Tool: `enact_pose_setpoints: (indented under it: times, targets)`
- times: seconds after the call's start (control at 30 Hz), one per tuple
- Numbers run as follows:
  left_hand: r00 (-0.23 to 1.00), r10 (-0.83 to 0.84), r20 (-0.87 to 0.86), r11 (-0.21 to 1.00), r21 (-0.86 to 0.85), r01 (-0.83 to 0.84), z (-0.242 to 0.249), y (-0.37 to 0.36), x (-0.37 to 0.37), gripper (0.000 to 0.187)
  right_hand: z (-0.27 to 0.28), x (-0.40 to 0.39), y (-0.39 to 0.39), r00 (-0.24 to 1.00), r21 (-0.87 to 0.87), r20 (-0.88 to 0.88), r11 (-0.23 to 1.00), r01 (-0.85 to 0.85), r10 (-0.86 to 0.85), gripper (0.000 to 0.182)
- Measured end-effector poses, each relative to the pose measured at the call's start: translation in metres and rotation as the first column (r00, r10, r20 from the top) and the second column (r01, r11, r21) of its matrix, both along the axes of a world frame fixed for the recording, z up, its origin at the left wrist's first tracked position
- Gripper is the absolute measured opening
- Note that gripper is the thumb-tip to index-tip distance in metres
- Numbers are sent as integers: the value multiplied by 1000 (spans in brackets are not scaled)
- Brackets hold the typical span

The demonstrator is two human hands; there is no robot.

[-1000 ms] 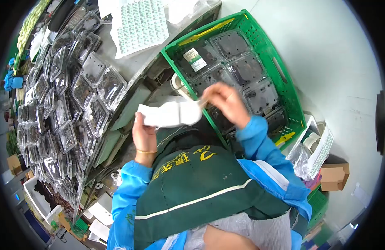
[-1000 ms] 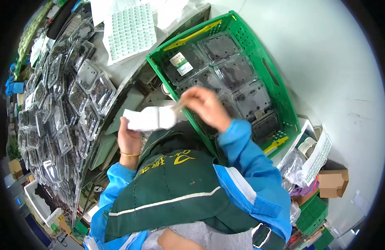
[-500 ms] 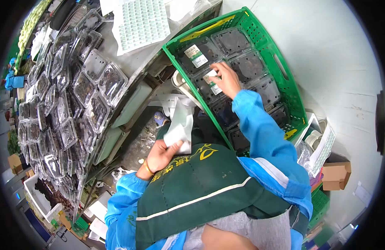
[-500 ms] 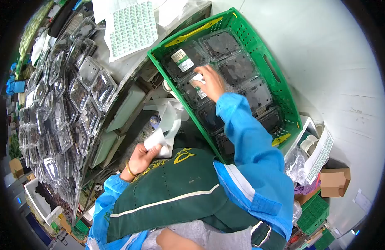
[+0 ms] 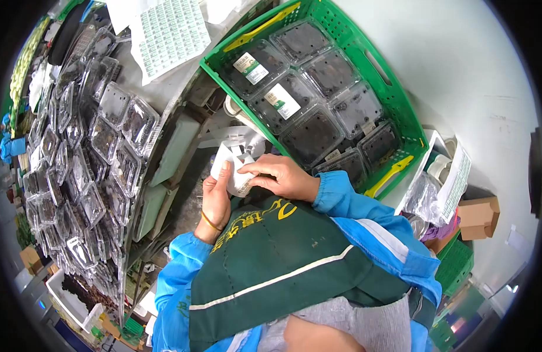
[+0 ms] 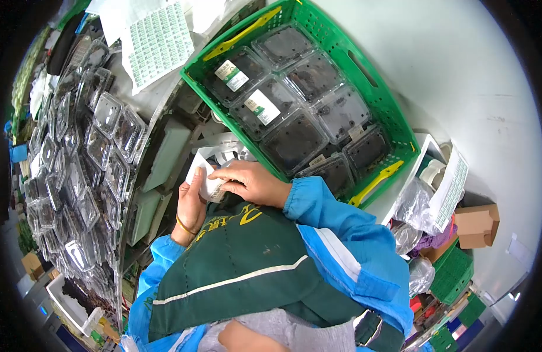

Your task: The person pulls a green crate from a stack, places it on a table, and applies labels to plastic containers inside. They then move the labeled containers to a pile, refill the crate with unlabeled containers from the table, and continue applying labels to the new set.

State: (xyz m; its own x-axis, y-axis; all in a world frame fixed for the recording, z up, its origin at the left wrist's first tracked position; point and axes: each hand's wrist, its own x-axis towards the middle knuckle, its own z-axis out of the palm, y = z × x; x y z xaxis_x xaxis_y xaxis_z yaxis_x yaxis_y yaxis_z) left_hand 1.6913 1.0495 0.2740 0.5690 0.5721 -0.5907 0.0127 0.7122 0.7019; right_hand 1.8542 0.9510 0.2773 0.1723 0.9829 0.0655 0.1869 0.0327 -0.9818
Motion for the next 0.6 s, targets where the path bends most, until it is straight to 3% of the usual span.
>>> enact_pose_setpoints:
  times: [0.07,0.17,0.2,0.27,0.33,0.4,0.47,0.53,0.6]
  targets:
    - [995,-97,20,995,6,97,-3,-1,-1,29,-6,2,-6,998,23,61,1000,-14,12,16]
    - [998,-52,-38,998,-45,50,2,-6,5,28,-13,3,-12,990,79,141,996,-41,29,18]
    - [998,-55,-39,998,-46,53,1,-6,6,28,-14,3,-12,994,180,103,984,10,-29,17]
    - [983,159,-88,987,-18,-161,-6,-1,5,30,-14,10,-15,995,278,59,958,65,-84,16]
    - [951,299,-84,952,89,-292,-17,17,-9,31,-8,37,-27,927,108,-318,964,243,-198,9]
    - [941,335,46,942,-8,-335,10,20,-5,30,-11,77,-45,893,-224,-257,922,317,-370,7]
    - [980,175,98,979,-124,-162,14,22,-19,35,-40,105,-50,919,-292,-196,915,277,-341,6]
    - [975,130,181,925,-375,-54,28,14,-22,37,-67,116,-52,937,-356,-158,903,241,-312,12]
    - [965,-76,249,884,-431,181,25,7,-29,50,-86,119,-49,949,-447,285,857,257,-136,25]
